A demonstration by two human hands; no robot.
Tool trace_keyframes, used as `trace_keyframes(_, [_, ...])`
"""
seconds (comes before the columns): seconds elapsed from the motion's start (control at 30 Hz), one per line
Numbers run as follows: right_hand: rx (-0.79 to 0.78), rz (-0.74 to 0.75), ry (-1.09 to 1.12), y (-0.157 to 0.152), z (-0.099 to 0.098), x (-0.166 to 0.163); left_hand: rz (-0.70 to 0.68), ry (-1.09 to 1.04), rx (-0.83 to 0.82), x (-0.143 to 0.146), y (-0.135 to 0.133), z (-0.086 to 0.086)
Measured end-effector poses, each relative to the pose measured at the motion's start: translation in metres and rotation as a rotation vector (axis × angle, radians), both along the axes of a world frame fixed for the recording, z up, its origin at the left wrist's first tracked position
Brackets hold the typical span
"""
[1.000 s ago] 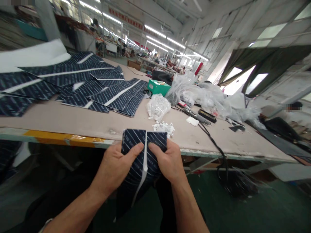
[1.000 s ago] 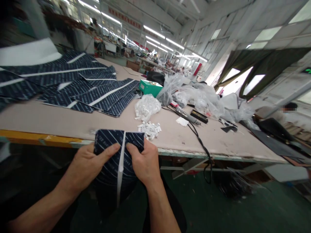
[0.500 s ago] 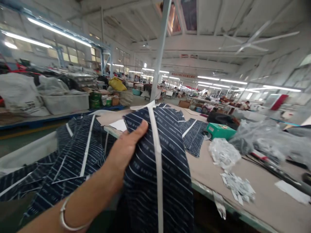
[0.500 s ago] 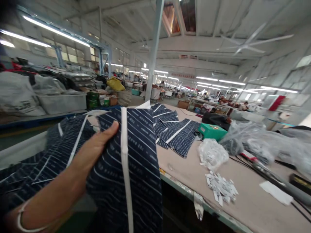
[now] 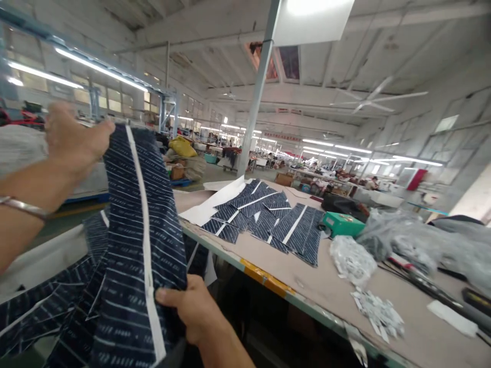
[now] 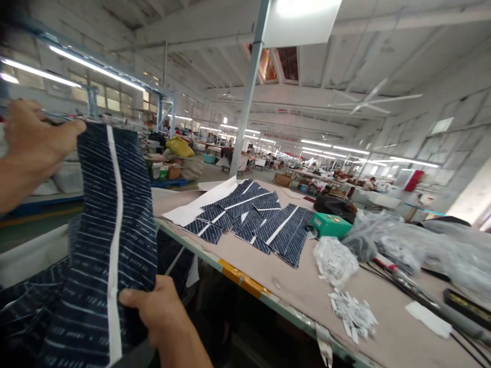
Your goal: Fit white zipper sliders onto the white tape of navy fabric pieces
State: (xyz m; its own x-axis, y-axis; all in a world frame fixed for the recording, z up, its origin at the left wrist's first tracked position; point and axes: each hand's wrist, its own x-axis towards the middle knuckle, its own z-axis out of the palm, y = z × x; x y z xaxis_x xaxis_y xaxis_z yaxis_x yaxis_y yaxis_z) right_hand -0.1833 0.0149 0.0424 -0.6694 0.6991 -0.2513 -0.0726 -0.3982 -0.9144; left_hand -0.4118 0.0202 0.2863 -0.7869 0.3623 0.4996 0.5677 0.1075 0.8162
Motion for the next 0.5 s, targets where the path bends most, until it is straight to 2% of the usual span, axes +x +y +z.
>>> trace_keyframes(0.03, [0.005,-0.016,-0.013,0.008,0.004,-0.021,0.074,0.024,-0.024,-0.004,0.005,-0.011])
trace_keyframes(0.07, [0.017,-0.042,-0.038,0.014,0.005,-0.038,0.091,0.045,-0.078,-0.006,0.011,-0.024])
trace_keyframes(0.13, [0.072,-0.106,-0.106,0.023,0.002,-0.058,0.009,0.103,-0.221,-0.004,0.027,-0.055])
trace_keyframes(0.2, [0.141,-0.171,-0.182,0.027,-0.009,-0.060,-0.132,0.186,-0.342,0.004,0.048,-0.091])
trace_keyframes(0.27, [0.216,-0.221,-0.254,0.026,-0.023,-0.049,-0.279,0.258,-0.444,0.019,0.072,-0.126])
trace_keyframes(0.37, [0.484,-0.254,-0.316,0.018,-0.041,-0.018,-0.481,0.375,-0.532,0.055,0.109,-0.166])
trace_keyframes(0.43, [0.628,-0.300,-0.299,0.010,-0.047,0.008,-0.603,0.461,-0.563,0.085,0.131,-0.183])
trace_keyframes(0.5, [0.602,-0.371,-0.273,0.001,-0.049,0.039,-0.703,0.547,-0.577,0.115,0.151,-0.192])
